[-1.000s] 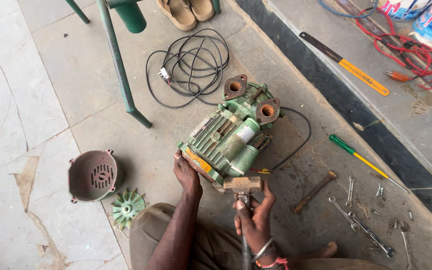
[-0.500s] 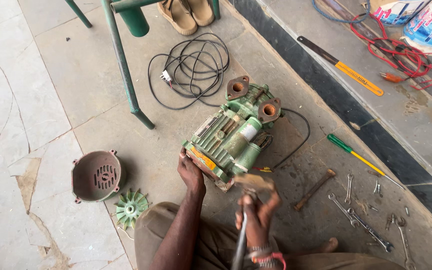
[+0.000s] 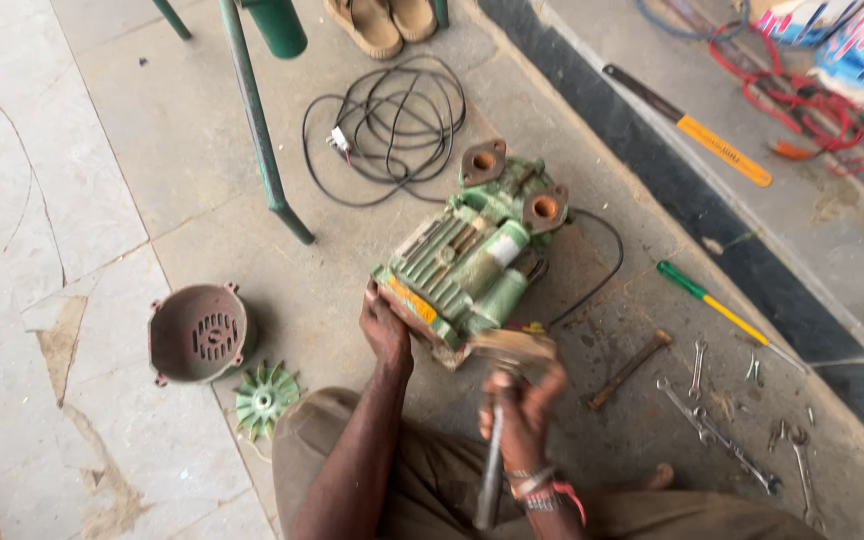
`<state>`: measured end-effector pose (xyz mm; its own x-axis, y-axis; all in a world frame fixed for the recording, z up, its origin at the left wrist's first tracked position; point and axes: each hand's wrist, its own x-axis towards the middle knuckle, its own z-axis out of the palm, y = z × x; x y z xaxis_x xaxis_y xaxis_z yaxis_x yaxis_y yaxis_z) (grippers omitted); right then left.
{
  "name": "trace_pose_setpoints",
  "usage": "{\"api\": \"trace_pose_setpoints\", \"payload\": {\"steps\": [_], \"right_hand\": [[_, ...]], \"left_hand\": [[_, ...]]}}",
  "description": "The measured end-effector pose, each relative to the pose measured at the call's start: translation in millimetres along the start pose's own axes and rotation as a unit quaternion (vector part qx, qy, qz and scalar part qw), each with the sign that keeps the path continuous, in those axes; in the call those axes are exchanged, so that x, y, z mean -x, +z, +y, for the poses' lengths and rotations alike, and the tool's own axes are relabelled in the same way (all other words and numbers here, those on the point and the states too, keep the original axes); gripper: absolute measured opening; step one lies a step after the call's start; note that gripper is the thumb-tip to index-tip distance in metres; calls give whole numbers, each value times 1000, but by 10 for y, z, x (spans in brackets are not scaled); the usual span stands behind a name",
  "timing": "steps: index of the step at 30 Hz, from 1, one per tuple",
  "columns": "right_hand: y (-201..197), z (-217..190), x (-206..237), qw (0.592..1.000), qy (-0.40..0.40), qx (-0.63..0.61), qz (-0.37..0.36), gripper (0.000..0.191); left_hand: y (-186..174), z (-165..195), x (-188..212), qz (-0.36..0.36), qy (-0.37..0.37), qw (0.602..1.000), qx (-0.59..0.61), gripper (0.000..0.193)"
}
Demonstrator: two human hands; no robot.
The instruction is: The person is repairing a green electric motor. They use a hammer to tap the motor casing and a screwdriver to adjust internal components.
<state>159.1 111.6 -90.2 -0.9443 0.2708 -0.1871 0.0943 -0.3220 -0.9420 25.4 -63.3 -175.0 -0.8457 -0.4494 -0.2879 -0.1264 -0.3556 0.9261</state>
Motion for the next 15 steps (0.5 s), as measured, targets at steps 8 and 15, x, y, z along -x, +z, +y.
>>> {"api": "trace_pose_setpoints", "payload": {"steps": [8,15], "right_hand": [[26,-26,-15,998,29,47,-17,72],[16,-149,-20,999,33,29,6,65]], "left_hand": [[14,49,-8,31,-1,997,-65,59],[20,53,11,30,8,998,-56,59]]}}
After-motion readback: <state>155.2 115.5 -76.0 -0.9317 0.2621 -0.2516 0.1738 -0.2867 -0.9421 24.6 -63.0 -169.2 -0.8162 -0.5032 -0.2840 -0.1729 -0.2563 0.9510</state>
